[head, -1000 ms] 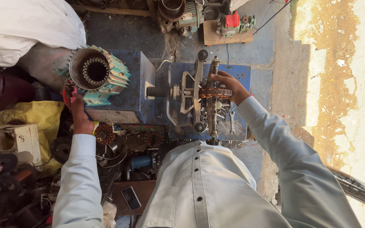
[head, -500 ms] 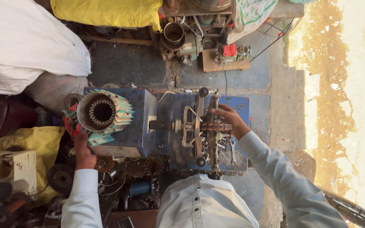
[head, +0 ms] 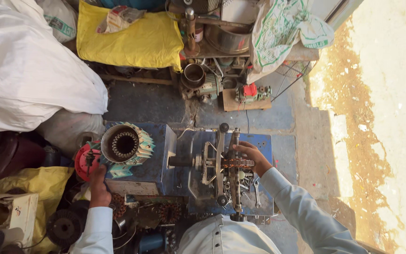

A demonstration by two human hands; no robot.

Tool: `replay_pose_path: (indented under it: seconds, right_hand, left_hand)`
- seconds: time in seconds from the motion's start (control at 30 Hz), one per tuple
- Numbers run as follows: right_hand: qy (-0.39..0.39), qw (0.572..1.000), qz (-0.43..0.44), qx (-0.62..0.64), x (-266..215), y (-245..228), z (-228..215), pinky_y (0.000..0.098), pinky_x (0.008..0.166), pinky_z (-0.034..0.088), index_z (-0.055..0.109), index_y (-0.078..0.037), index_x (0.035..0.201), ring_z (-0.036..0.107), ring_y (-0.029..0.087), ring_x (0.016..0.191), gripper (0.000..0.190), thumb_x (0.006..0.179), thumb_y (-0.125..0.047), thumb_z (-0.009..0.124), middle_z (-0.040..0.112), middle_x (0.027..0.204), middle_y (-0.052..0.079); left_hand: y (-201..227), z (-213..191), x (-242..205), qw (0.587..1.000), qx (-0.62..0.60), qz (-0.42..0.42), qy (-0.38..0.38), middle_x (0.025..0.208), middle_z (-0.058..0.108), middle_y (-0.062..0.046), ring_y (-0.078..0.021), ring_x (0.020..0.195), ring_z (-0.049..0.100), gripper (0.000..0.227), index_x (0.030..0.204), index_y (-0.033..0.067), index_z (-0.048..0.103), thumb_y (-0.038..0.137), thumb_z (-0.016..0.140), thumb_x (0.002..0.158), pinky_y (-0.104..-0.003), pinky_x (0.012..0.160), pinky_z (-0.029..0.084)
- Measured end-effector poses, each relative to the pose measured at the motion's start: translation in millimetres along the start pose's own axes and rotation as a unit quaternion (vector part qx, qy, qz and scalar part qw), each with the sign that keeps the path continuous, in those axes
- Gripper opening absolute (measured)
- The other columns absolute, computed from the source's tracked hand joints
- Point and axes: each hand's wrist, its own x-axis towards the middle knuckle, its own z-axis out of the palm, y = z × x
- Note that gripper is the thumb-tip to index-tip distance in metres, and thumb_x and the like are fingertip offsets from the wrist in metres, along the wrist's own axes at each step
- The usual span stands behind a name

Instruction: The person works on a motor assembly using a specialized jig, adjusting the copper windings and components by hand while the motor is mounted on a blue workbench.

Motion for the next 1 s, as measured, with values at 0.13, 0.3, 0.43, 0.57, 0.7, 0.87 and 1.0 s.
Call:
replay_pose_path:
  seconds: [0.13, 0.3, 0.43, 0.57, 0.7, 0.87, 1.0]
  right_hand:
    - [-0.007, 1.000, 0.000, 0.020, -5, -7, 6, 0.0442, 0.086, 0.061, 0.047, -0.003, 0.147, 0.069, 0.037, 0.110, 0.083, 0.077, -0.030, 0.082, 0.063, 0.137, 0.021]
    - [0.024, 0.999, 0.025, -0.039, -23, -15, 12, 0.0452, 0.088, 0.058, 0.053, -0.009, 0.147, 0.071, 0.033, 0.106, 0.083, 0.074, -0.038, 0.080, 0.065, 0.133, 0.020]
    - [0.029, 0.998, 0.016, -0.060, -31, -17, 13, 0.0515, 0.096, 0.051, 0.054, -0.015, 0.147, 0.063, 0.030, 0.118, 0.081, 0.077, -0.044, 0.080, 0.061, 0.136, 0.015]
    - [0.022, 0.998, 0.031, -0.058, -22, -16, 13, 0.0563, 0.098, 0.046, 0.055, -0.019, 0.146, 0.061, 0.035, 0.124, 0.080, 0.074, -0.046, 0.080, 0.063, 0.137, 0.017]
    - [0.031, 0.997, 0.025, -0.073, -23, -9, 9, 0.0577, 0.101, 0.045, 0.055, -0.019, 0.146, 0.057, 0.033, 0.129, 0.082, 0.073, -0.046, 0.081, 0.060, 0.140, 0.014]
    - [0.036, 0.995, 0.004, -0.097, -33, -14, 13, 0.0618, 0.105, 0.042, 0.057, -0.021, 0.146, 0.049, 0.026, 0.133, 0.081, 0.073, -0.049, 0.081, 0.056, 0.143, 0.008]
    - [0.046, 0.996, 0.009, -0.079, -32, -12, 13, 0.0617, 0.104, 0.041, 0.055, -0.022, 0.145, 0.053, 0.030, 0.133, 0.082, 0.072, -0.048, 0.082, 0.057, 0.142, 0.013]
  left_hand:
    - [8, 3, 1, 0.999, 0.013, -0.037, -0.019, 0.110, 0.069, 0.000, -0.0129, 0.100, 0.064, 0.032, 0.119, 0.0073, 0.068, 0.028, 0.068, 0.095, -0.033, 0.090, 0.050]
    - [17, 11, -7, 0.998, 0.001, -0.047, -0.031, 0.107, 0.067, 0.001, -0.0135, 0.097, 0.063, 0.028, 0.115, 0.0065, 0.067, 0.028, 0.071, 0.097, -0.033, 0.087, 0.049]
    - [22, 18, -7, 0.998, -0.002, -0.050, -0.042, 0.104, 0.070, 0.001, -0.0128, 0.094, 0.064, 0.026, 0.110, 0.0079, 0.070, 0.027, 0.070, 0.092, -0.031, 0.086, 0.049]
    - [13, 10, -4, 0.998, -0.016, -0.026, -0.051, 0.100, 0.066, 0.003, -0.0112, 0.091, 0.061, 0.019, 0.102, 0.0084, 0.067, 0.026, 0.073, 0.098, -0.031, 0.084, 0.048]
    - [7, 5, 4, 0.999, -0.012, -0.037, -0.029, 0.097, 0.067, 0.003, -0.0118, 0.089, 0.063, 0.019, 0.098, 0.0096, 0.068, 0.027, 0.073, 0.096, -0.031, 0.082, 0.051]
    - [6, 7, 8, 0.999, -0.011, -0.028, -0.033, 0.099, 0.067, 0.004, -0.0108, 0.090, 0.062, 0.020, 0.102, 0.0101, 0.069, 0.028, 0.074, 0.094, -0.030, 0.083, 0.051]
    - [2, 0, 7, 0.999, -0.001, -0.016, -0.051, 0.102, 0.067, 0.002, -0.0112, 0.092, 0.061, 0.023, 0.104, 0.0074, 0.069, 0.029, 0.074, 0.098, -0.030, 0.085, 0.049]
